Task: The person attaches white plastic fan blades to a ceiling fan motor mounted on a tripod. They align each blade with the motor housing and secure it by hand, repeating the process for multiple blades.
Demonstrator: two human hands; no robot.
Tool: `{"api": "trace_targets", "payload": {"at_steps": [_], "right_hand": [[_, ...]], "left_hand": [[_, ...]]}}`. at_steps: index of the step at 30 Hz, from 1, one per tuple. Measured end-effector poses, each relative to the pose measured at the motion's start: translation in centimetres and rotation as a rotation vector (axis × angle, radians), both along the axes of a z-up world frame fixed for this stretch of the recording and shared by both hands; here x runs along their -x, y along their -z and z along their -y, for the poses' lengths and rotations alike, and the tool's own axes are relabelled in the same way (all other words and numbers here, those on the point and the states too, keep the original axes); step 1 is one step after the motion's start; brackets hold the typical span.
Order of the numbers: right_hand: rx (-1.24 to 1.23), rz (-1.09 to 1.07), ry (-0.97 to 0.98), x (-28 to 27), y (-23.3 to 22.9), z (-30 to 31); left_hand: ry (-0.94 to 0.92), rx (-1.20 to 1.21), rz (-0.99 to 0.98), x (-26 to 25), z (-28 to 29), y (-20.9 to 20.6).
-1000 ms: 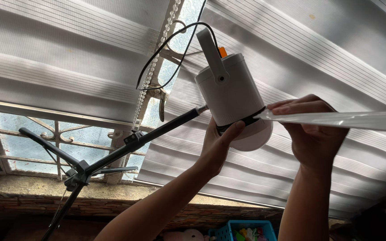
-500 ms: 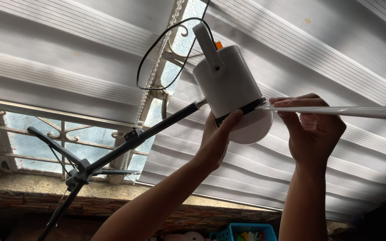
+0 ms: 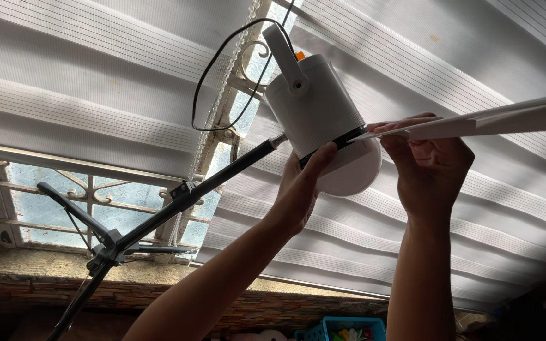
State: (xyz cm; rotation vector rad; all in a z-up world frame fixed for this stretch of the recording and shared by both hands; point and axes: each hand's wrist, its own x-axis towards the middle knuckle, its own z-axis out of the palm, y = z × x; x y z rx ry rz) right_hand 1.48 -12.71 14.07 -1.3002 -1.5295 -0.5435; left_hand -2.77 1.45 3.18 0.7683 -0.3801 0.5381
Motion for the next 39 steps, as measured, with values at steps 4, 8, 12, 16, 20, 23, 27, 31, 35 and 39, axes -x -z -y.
{"api": "trace_targets", "payload": {"at_steps": [4, 8, 12, 16, 20, 23, 27, 31, 35, 39], "right_hand": [[0.023, 0.093, 0.050, 0.2, -0.1, -0.1], [0.022, 0.123, 0.070, 0.8, -0.4, -0.1], [0.038, 0.142, 0.056, 1.2, -0.6, -0.5], [0.063, 0.167, 0.077, 1.5, -0.6, -0.9], [0.053, 0.159, 0.074, 1.4, -0.6, -0.8], [0.051, 0.142, 0.063, 1.4, -0.5, -0.8], [0.044, 0.137, 0.066, 1.2, -0.4, -0.8], [0.028, 0.115, 0.070, 1.0, -0.2, -0.7], [-0.007, 0.115, 0.043, 0.6, 0.2, -0.8], [-0.028, 0.124, -0.014, 0.3, 0.5, -1.1]], "left_hand": [[-0.018, -0.005, 0.005, 0.2, 0.1, -0.2], [-0.005, -0.003, 0.003, 0.2, 0.2, -0.1], [0.005, -0.003, 0.005, 0.3, 0.1, 0.0], [0.011, -0.003, 0.025, 0.4, 0.1, -0.1], [0.014, -0.002, -0.015, 0.4, 0.0, -0.1], [0.020, 0.005, -0.004, 0.5, 0.0, -0.2], [0.022, 0.000, -0.015, 0.5, 0.0, -0.2], [0.026, -0.006, -0.024, 0.5, 0.0, -0.1], [0.028, -0.011, -0.017, 0.6, -0.1, -0.2], [0.037, 0.005, -0.023, 0.5, -0.1, -0.3]]}}
